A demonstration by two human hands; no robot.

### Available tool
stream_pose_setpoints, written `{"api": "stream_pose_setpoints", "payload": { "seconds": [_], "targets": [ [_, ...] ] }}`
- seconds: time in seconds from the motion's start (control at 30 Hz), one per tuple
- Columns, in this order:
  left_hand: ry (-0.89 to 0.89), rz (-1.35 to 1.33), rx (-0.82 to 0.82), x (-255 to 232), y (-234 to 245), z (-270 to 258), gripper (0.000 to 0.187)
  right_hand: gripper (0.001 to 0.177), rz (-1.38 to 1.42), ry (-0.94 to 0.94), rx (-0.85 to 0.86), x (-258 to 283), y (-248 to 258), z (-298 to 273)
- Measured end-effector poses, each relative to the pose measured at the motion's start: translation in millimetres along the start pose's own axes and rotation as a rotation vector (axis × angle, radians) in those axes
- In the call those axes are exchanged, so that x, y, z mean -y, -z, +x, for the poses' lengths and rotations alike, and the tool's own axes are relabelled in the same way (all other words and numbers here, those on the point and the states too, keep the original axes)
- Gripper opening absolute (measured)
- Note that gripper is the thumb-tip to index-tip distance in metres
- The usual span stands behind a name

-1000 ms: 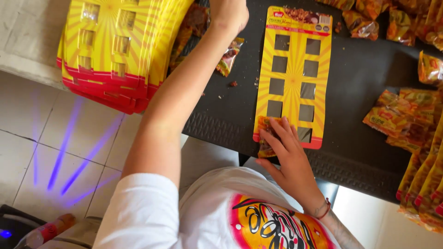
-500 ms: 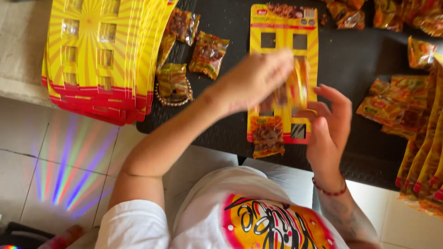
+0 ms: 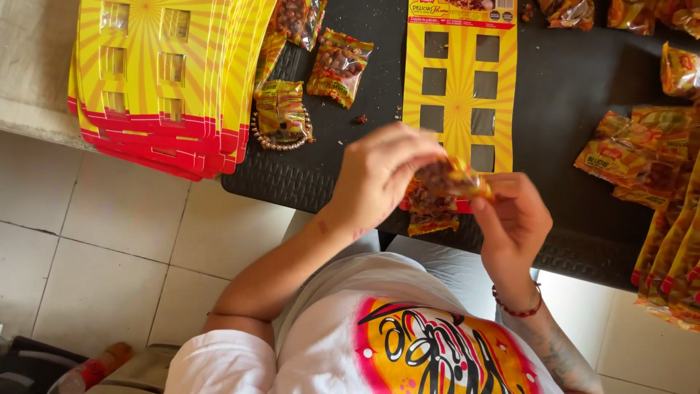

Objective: The person places snack packets into yellow cardboard display strips, fills each slot by hand, and then stacks the completed strips on a table.

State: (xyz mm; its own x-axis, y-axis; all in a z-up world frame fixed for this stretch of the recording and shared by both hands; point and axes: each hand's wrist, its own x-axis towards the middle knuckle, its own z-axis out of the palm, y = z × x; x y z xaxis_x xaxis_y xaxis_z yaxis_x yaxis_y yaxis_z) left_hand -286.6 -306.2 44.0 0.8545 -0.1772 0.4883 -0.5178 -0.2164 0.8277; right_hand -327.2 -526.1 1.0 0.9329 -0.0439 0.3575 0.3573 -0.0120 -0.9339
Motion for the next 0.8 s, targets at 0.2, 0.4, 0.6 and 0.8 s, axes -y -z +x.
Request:
{"api": "stream_pose_setpoints", "payload": {
  "seconds": [0.2,0.4,0.6,0.8],
  "targets": [
    [-0.102,0.133,0.216,-17,-10,-4,0.01,0.024,-0.307,0.193,0.178,42,-11,17],
    [0.246,-0.044,0.258,25,-2,11,0.032,0.015,-0.478,0.013,0.169,-5,1,39],
    [0.346,0.26,0.285,83,-14,31,0.042,0.009,-0.725,-0.049,0.349,-24,-5,86],
    [0.336,0.451,0.298,82,-16,44,0.044,0.006,-0.847,-0.028,0.385,-42,-12,100]
  ]
}}
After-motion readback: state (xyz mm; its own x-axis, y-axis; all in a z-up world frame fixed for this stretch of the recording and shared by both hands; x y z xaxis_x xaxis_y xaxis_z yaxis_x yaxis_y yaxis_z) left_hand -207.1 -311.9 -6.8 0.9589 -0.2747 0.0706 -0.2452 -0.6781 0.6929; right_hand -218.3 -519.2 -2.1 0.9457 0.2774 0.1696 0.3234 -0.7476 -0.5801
